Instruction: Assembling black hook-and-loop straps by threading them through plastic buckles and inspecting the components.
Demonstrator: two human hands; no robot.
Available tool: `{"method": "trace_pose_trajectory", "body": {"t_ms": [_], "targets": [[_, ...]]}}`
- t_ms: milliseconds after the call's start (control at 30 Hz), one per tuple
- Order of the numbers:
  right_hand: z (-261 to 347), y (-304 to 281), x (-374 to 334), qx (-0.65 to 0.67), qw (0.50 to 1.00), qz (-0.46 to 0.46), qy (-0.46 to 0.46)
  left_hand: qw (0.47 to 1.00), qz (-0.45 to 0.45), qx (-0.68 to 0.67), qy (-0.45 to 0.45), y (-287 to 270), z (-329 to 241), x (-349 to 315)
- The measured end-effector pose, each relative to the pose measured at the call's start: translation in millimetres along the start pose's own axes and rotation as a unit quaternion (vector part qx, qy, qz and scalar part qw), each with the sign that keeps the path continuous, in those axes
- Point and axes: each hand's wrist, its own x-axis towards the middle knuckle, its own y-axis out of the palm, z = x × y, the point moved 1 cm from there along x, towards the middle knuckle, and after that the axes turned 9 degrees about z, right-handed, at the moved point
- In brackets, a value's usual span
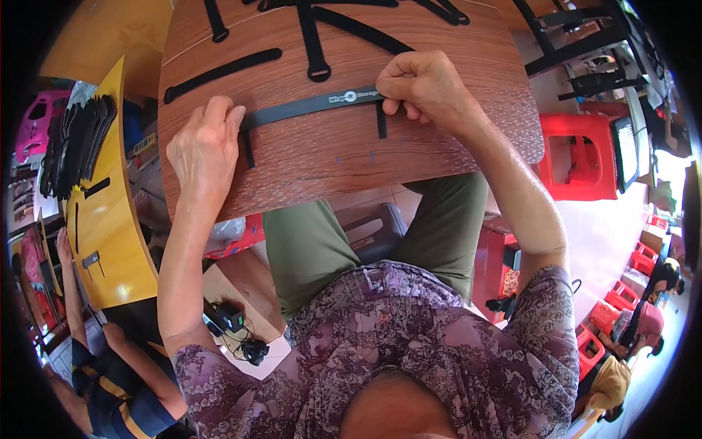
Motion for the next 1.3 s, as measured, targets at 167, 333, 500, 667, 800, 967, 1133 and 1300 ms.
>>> {"method": "trace_pose_trajectory", "body": {"t_ms": [167, 333, 500, 667, 800, 967, 1133, 1300], "targets": [[-6, -6, 2, 0.053, 0.998, 0.015, -0.031, 0.975, -0.094, -0.001, 0.203, 14, -47, 2], [-9, -11, 4, 0.108, 0.992, 0.058, -0.040, 0.968, 0.005, -0.142, 0.205, 33, -75, 35], [-11, -10, 5, 0.141, 0.987, 0.052, -0.047, 0.961, 0.046, -0.163, 0.217, 42, -86, 47], [-12, -10, 3, 0.135, 0.989, 0.037, -0.053, 0.964, 0.104, -0.161, 0.184, 39, -85, 51], [-11, -6, -2, 0.099, 0.992, -0.031, -0.069, 0.941, 0.112, -0.288, 0.136, 35, -74, 51], [-12, 8, -4, -0.161, 0.973, -0.095, -0.135, 0.884, 0.093, -0.449, 0.087, 41, -65, 45], [-10, 11, -4, -0.307, 0.935, -0.099, -0.145, 0.859, 0.095, -0.496, 0.082, 47, -68, 40], [-3, 8, 1, -0.282, 0.946, -0.059, -0.148, 0.863, 0.083, -0.490, 0.086, 49, -66, 36]]}}
